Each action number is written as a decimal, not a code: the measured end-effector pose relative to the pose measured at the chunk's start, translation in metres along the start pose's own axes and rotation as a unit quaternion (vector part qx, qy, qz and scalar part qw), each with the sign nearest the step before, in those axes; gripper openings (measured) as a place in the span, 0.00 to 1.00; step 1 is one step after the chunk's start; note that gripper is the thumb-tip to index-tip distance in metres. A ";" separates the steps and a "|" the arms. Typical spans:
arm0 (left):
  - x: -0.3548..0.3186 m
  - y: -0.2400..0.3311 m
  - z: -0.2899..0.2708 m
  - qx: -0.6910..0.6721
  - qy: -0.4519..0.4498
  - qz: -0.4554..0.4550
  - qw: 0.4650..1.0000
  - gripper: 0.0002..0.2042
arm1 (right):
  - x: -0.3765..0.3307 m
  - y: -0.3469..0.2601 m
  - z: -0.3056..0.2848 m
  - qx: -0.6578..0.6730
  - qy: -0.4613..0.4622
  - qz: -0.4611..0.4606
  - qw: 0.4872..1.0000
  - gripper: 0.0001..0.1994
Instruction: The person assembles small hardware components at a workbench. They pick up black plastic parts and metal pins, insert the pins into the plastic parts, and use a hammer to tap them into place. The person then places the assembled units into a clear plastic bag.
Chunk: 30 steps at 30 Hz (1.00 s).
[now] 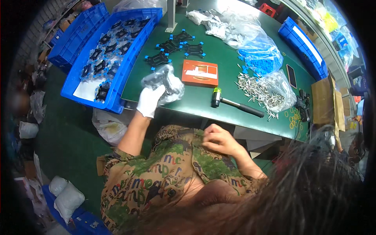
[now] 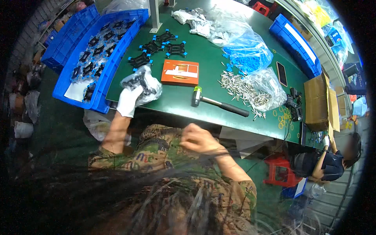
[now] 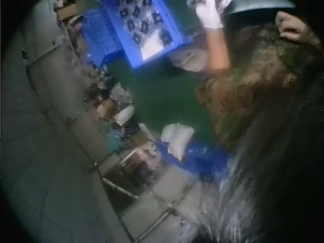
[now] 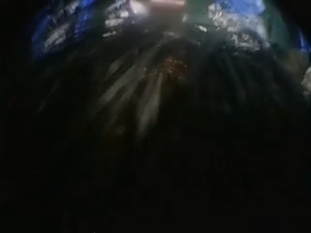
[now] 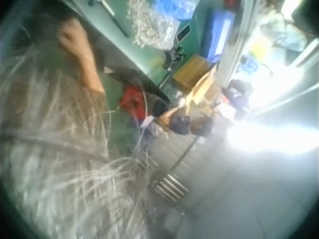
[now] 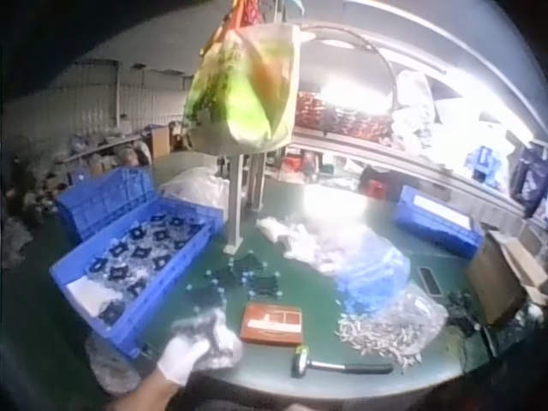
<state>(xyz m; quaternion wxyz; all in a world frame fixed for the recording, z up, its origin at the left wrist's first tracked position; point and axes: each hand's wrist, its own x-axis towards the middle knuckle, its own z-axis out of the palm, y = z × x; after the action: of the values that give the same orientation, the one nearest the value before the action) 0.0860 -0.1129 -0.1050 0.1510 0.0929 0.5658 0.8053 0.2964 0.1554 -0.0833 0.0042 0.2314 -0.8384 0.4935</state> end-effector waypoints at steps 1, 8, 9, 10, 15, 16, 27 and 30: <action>0.001 0.007 -0.012 0.103 -0.007 -0.007 0.995 0.23 | -0.012 0.006 -0.010 -0.003 -0.009 0.010 1.000 0.07; 0.024 0.054 -0.033 0.492 -0.189 -0.065 0.847 0.24 | -0.137 0.059 -0.056 -0.438 -0.192 0.358 0.802 0.21; 0.028 0.059 -0.025 0.544 -0.188 -0.048 0.817 0.19 | -0.123 0.044 -0.065 -0.415 -0.189 0.354 0.817 0.21; 0.034 0.058 -0.022 0.513 -0.178 -0.048 0.838 0.21 | -0.103 0.024 -0.071 -0.392 -0.183 0.349 0.831 0.21; 0.048 0.056 -0.005 0.495 -0.068 0.111 0.859 0.22 | -0.025 -0.024 -0.062 -0.325 -0.093 0.173 0.925 0.14; 0.047 0.056 -0.006 0.488 -0.040 0.121 0.864 0.19 | -0.012 -0.032 -0.061 -0.313 -0.093 0.147 0.934 0.13; 0.001 0.041 -0.043 0.652 0.070 0.149 0.740 0.16 | 0.160 -0.007 -0.031 -0.345 0.038 0.075 0.935 0.21; -0.001 0.047 -0.036 0.651 0.051 0.147 0.743 0.15 | 0.185 0.004 -0.012 -0.343 0.021 0.098 0.934 0.21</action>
<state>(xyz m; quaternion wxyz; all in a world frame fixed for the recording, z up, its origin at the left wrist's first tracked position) 0.0686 -0.1599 -0.0737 -0.0956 0.2089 0.9387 0.2571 0.1266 0.0961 -0.0370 0.0522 0.1221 -0.9750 0.1782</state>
